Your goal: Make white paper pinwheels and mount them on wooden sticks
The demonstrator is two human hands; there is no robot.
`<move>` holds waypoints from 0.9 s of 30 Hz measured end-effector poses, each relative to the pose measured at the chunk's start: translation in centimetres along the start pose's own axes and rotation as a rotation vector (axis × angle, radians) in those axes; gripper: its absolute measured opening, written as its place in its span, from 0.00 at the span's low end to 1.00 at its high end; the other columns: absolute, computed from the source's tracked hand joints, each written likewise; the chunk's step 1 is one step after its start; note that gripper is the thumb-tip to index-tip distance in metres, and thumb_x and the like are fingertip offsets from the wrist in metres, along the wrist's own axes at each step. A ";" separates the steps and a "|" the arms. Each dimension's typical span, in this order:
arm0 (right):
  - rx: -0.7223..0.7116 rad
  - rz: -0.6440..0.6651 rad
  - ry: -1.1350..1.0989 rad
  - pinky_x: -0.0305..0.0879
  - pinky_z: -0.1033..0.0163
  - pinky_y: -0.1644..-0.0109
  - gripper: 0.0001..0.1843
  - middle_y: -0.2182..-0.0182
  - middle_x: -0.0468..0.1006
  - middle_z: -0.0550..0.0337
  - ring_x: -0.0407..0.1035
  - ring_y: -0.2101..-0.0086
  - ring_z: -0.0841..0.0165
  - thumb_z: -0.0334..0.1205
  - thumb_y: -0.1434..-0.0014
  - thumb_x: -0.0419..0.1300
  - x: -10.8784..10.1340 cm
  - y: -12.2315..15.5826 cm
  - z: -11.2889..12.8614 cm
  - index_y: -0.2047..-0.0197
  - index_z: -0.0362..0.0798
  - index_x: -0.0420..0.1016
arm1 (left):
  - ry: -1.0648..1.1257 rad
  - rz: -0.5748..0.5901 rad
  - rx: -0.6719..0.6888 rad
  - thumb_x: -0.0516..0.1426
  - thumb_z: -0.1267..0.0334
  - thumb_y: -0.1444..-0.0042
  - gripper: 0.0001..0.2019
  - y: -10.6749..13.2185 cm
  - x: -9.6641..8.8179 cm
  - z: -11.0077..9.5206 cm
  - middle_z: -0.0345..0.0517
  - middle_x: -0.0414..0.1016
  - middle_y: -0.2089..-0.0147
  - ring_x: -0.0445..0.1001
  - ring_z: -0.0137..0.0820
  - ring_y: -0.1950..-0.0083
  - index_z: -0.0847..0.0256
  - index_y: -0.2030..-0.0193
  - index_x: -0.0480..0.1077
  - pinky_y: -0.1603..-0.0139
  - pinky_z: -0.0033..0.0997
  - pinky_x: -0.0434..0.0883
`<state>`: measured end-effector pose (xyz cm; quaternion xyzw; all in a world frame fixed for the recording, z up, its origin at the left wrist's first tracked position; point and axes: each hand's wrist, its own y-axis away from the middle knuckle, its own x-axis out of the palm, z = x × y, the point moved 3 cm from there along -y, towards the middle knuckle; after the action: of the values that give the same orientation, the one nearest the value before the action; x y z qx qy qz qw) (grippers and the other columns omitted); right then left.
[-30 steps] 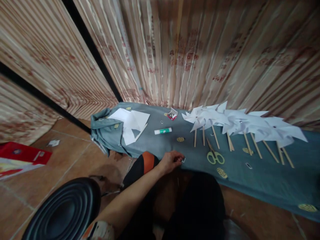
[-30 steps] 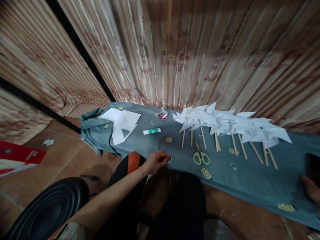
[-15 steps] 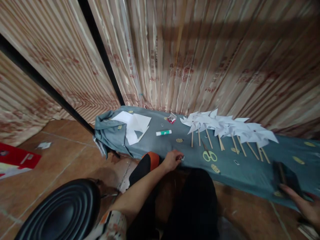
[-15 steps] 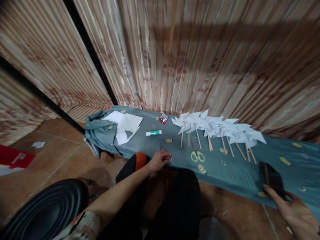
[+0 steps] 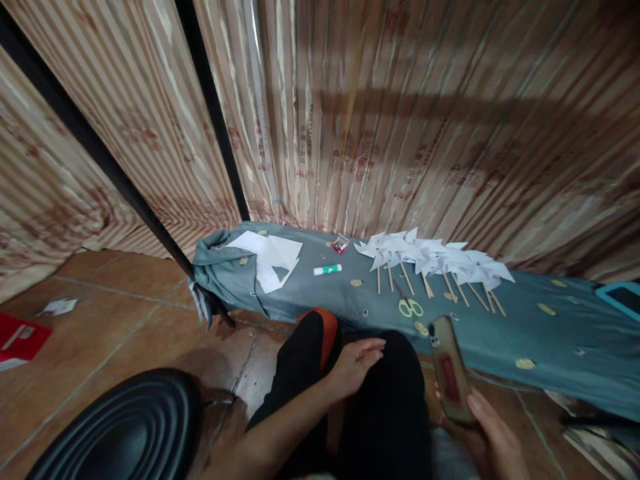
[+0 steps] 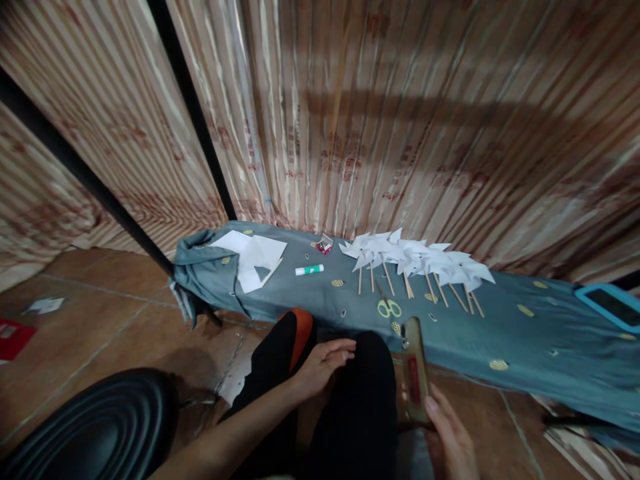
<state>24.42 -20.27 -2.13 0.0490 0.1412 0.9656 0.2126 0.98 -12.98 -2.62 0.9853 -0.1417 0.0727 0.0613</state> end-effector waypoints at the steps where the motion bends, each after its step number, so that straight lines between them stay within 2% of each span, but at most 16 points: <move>1: 0.020 0.002 -0.016 0.74 0.54 0.58 0.31 0.59 0.83 0.50 0.77 0.58 0.52 0.56 0.55 0.68 1.7 0.7 0.1 0.50 0.49 0.76 | 0.084 -0.004 -0.023 0.56 0.56 0.42 0.19 0.9 0.2 -0.1 0.55 0.75 0.46 0.75 0.41 0.48 0.60 0.47 0.73 0.46 0.45 0.70; 3: -0.001 0.058 0.003 0.72 0.54 0.54 0.33 0.60 0.83 0.52 0.76 0.57 0.54 0.57 0.56 0.68 5.3 1.9 0.7 0.49 0.49 0.75 | 0.243 -0.013 -0.064 0.58 0.49 0.44 0.25 2.3 0.4 -0.6 0.58 0.72 0.41 0.73 0.44 0.44 0.59 0.43 0.71 0.45 0.46 0.69; 5: -0.061 0.171 0.025 0.70 0.53 0.49 0.32 0.58 0.82 0.52 0.76 0.57 0.56 0.56 0.55 0.68 8.7 2.8 1.1 0.49 0.48 0.75 | 0.387 -0.046 -0.099 0.61 0.46 0.48 0.31 3.3 0.3 -1.3 0.58 0.67 0.37 0.70 0.45 0.40 0.57 0.40 0.68 0.42 0.46 0.67; 8: -0.201 0.208 0.123 0.69 0.50 0.49 0.33 0.57 0.81 0.50 0.75 0.55 0.55 0.56 0.55 0.68 12.4 4.1 1.3 0.48 0.49 0.73 | 0.548 -0.081 -0.071 0.63 0.44 0.51 0.34 4.2 -0.3 -2.6 0.55 0.66 0.36 0.68 0.45 0.38 0.54 0.38 0.66 0.39 0.45 0.65; 10: -0.343 0.185 0.334 0.68 0.47 0.48 0.33 0.54 0.80 0.50 0.72 0.52 0.54 0.54 0.53 0.67 14.1 4.9 1.2 0.45 0.50 0.71 | 0.600 -0.111 -0.001 0.62 0.44 0.51 0.32 4.7 -0.9 -3.5 0.52 0.70 0.39 0.68 0.44 0.39 0.56 0.40 0.68 0.38 0.43 0.65; 13: -0.604 0.145 0.593 0.64 0.42 0.43 0.34 0.48 0.75 0.46 0.68 0.47 0.52 0.52 0.50 0.66 15.8 6.3 1.1 0.42 0.48 0.68 | 0.645 -0.221 0.018 0.62 0.45 0.50 0.28 5.2 -2.1 -3.7 0.48 0.75 0.44 0.70 0.42 0.40 0.57 0.44 0.71 0.38 0.41 0.64; 15: -0.734 0.143 0.662 0.62 0.41 0.41 0.34 0.45 0.73 0.44 0.65 0.45 0.51 0.51 0.48 0.65 16.5 7.2 0.9 0.41 0.46 0.67 | 0.697 -0.280 -0.028 0.62 0.45 0.50 0.27 5.4 -3.0 -3.4 0.48 0.77 0.47 0.72 0.41 0.42 0.58 0.47 0.73 0.39 0.41 0.66; 17: -0.789 0.163 0.663 0.61 0.41 0.41 0.34 0.44 0.71 0.43 0.63 0.43 0.51 0.51 0.47 0.64 16.9 7.9 0.6 0.40 0.46 0.66 | 0.739 -0.298 -0.089 0.61 0.44 0.50 0.26 5.5 -3.8 -3.1 0.49 0.79 0.50 0.73 0.42 0.44 0.61 0.50 0.75 0.40 0.42 0.67; 20: -0.684 0.207 0.559 0.63 0.44 0.42 0.33 0.44 0.71 0.46 0.65 0.45 0.53 0.50 0.45 0.63 16.6 8.3 0.2 0.38 0.49 0.64 | 0.733 -0.286 -0.123 0.58 0.42 0.47 0.27 5.5 -4.7 -3.0 0.52 0.80 0.52 0.75 0.43 0.47 0.64 0.52 0.75 0.42 0.43 0.68; 24: -0.353 0.271 0.245 0.68 0.52 0.47 0.30 0.47 0.74 0.50 0.69 0.49 0.58 0.51 0.41 0.60 15.6 7.6 -0.2 0.39 0.50 0.64 | 0.710 -0.270 -0.141 0.56 0.41 0.46 0.29 5.4 -4.8 -3.0 0.51 0.79 0.53 0.76 0.42 0.50 0.63 0.48 0.73 0.46 0.41 0.70; 27: -0.167 0.352 0.094 0.73 0.59 0.60 0.27 0.52 0.78 0.53 0.74 0.56 0.61 0.56 0.41 0.58 15.2 7.0 -0.4 0.44 0.50 0.70 | 0.654 -0.226 -0.175 0.55 0.39 0.45 0.29 5.4 -4.1 -2.6 0.50 0.80 0.58 0.78 0.42 0.56 0.63 0.49 0.72 0.55 0.40 0.73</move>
<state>7.88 -20.00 0.04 0.0102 0.0596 0.9975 0.0371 -4.77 -16.63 -0.15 0.9104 -0.0105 0.3646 0.1953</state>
